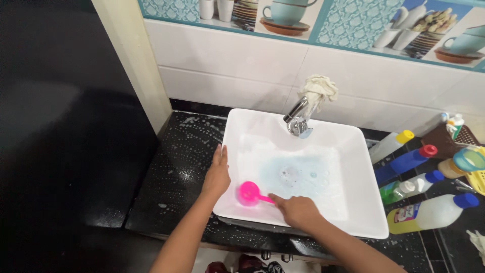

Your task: The person uses a pink scrubbing brush to clean a white sink and the surrounding black countertop. They scrub the sink basin, faucet, and countertop, then rinse the brush under running water.

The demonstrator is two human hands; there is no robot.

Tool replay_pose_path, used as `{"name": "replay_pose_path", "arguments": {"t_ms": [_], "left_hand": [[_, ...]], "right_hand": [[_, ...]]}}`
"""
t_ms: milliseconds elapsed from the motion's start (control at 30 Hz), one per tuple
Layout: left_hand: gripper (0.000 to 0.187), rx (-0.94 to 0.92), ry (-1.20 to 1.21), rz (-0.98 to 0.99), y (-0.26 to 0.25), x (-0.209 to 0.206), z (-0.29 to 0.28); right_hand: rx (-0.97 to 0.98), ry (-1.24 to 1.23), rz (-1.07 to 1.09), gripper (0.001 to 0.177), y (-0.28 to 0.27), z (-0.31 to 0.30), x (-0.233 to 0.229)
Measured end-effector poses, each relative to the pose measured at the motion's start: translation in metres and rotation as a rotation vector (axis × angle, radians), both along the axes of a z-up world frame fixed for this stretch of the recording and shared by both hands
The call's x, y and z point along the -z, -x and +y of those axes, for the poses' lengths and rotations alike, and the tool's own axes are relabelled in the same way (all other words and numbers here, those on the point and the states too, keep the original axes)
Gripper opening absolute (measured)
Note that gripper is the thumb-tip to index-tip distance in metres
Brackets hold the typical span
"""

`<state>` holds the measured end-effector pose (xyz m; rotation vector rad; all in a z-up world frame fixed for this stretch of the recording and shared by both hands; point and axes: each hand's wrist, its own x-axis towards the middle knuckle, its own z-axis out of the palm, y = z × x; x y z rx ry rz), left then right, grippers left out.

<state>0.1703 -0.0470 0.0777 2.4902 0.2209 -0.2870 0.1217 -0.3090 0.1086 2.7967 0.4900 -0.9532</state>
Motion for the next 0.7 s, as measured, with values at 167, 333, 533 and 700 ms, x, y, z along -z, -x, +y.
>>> {"name": "replay_pose_path", "arguments": {"t_ms": [167,333,533,700], "left_hand": [[0.073,-0.084,0.103,0.014,0.006,0.002,0.004],[0.066,-0.124,0.390,-0.188,-0.013,0.064,0.014],[0.057,-0.112,0.516,-0.434,-0.054,0.145,0.017],[0.060,-0.078,0.498,-0.223,-0.066,0.147,0.018]], "right_hand": [[0.153,-0.045,-0.400,0.054,-0.020,-0.037,0.007],[0.159,-0.577,-0.594,0.049,-0.078,-0.014,0.020],[-0.013,-0.446,-0.975,0.056,-0.198,0.080,-0.009],[-0.364,-0.040,-0.970,0.022,-0.272,0.185,0.019]]}}
